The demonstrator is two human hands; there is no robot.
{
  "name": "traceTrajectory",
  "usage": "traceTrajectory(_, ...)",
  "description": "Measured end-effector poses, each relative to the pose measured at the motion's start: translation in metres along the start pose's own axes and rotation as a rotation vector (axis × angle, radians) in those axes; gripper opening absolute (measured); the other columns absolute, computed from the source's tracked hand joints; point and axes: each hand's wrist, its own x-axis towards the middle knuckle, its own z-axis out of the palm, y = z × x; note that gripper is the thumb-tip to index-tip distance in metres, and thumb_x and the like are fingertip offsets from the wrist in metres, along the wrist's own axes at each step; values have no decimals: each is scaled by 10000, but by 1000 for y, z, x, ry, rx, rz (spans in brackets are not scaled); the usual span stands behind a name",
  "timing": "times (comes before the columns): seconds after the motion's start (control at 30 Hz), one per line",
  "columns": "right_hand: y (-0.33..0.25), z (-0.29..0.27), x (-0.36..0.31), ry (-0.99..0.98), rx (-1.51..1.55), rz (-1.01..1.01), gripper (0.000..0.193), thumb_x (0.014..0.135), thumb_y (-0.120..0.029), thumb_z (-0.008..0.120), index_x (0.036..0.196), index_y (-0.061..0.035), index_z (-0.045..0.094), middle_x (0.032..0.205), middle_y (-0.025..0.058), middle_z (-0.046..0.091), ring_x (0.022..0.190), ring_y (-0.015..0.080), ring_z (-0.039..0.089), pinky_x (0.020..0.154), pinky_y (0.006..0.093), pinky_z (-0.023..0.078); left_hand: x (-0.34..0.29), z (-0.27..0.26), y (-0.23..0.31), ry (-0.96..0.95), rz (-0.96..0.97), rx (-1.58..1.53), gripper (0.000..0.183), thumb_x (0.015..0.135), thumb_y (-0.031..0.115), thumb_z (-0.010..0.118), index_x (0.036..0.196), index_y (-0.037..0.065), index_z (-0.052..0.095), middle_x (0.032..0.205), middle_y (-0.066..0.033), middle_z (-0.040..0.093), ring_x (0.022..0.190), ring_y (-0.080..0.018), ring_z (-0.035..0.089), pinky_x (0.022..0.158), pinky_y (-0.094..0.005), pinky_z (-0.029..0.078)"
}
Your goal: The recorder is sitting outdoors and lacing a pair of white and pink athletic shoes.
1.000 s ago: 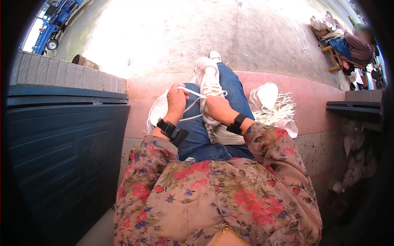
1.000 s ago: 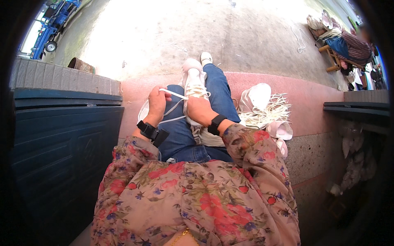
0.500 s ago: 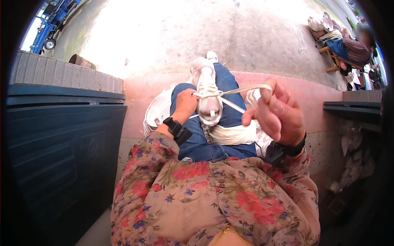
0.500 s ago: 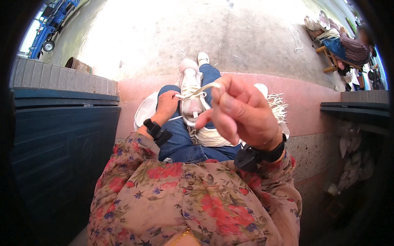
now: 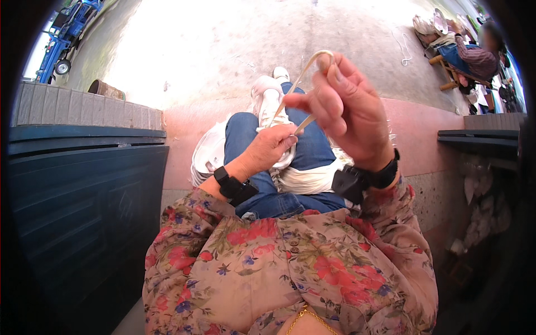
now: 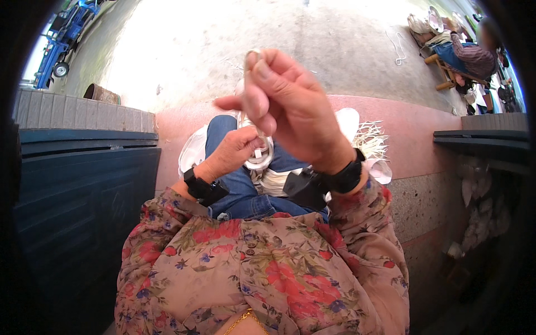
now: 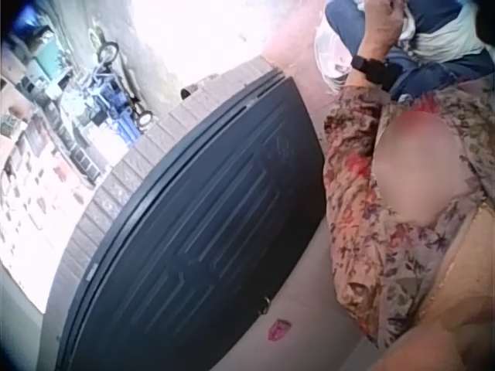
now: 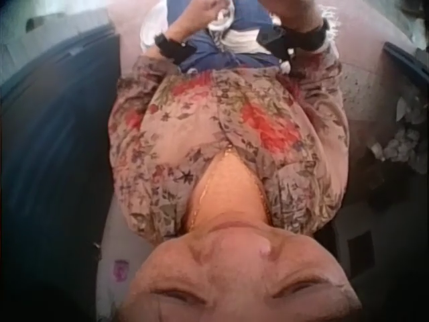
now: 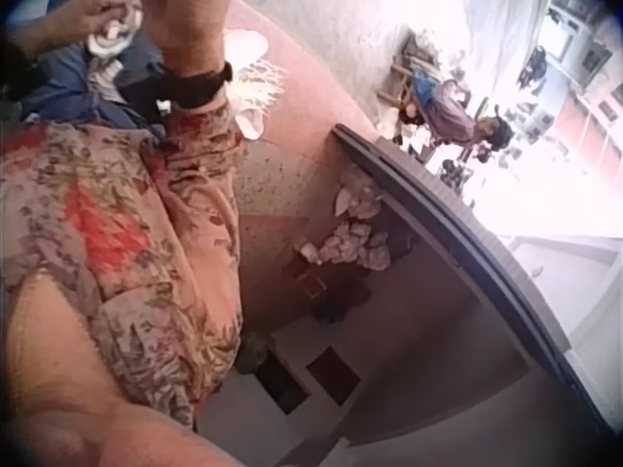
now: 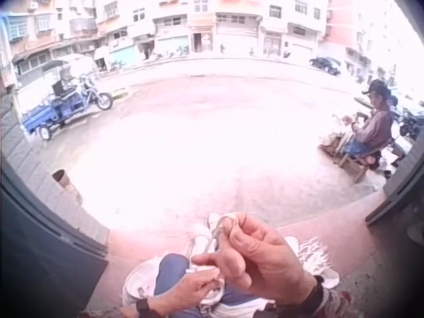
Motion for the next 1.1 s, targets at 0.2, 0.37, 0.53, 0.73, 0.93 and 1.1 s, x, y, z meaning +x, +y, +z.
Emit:
traceTrajectory(0.2,-52,-111,-27,718,-5,-302,129,822,-96,451,815,-8,545,970,144,572,964,232,517,884,370,373,-21,-89,-5,316,-556,-704,206,899,224,462,870,44,558,655,-1,538,434,-35,435,362,-166,313)
traceTrajectory(0.37,-12,-204,-58,710,-355,64,163,815,-133,496,676,-48,503,688,62,570,636,192,537,656,310,456,-46,-162,-37,659,-507,-917,204,900,203,461,984,18,488,715,2,474,455,-32,376,345,-135,257)
traceTrajectory(0.53,83,-162,-64,339,-1283,271,154,809,-132,517,865,-3,580,693,115,579,636,212,562,622,317,450,-56,-116,-49,601,-889,-158,253,864,251,501,868,9,574,611,1,477,375,-58,436,316,-179,295)
traceTrajectory(0.73,120,-163,-77,253,-1480,322,160,791,-119,492,807,-6,604,747,195,583,743,357,567,664,405,447,-43,-37,-39,133,-942,-161,247,831,180,509,937,-25,600,595,-43,559,384,-96,506,330,-203,358)
traceTrajectory(0.93,125,-158,-69,259,-1696,378,150,749,-79,467,699,2,584,711,220,568,718,380,562,646,439,446,-48,-15,-42,115,-874,-37,236,834,158,495,926,-33,600,606,-57,575,396,-109,514,384,-233,406)
traceTrajectory(1.1,131,-160,-65,245,-1807,451,150,728,-63,457,681,6,582,710,217,574,708,362,570,650,429,454,-50,-16,-43,145,-880,13,231,831,165,504,889,-33,606,599,-71,578,396,-112,516,401,-248,420)
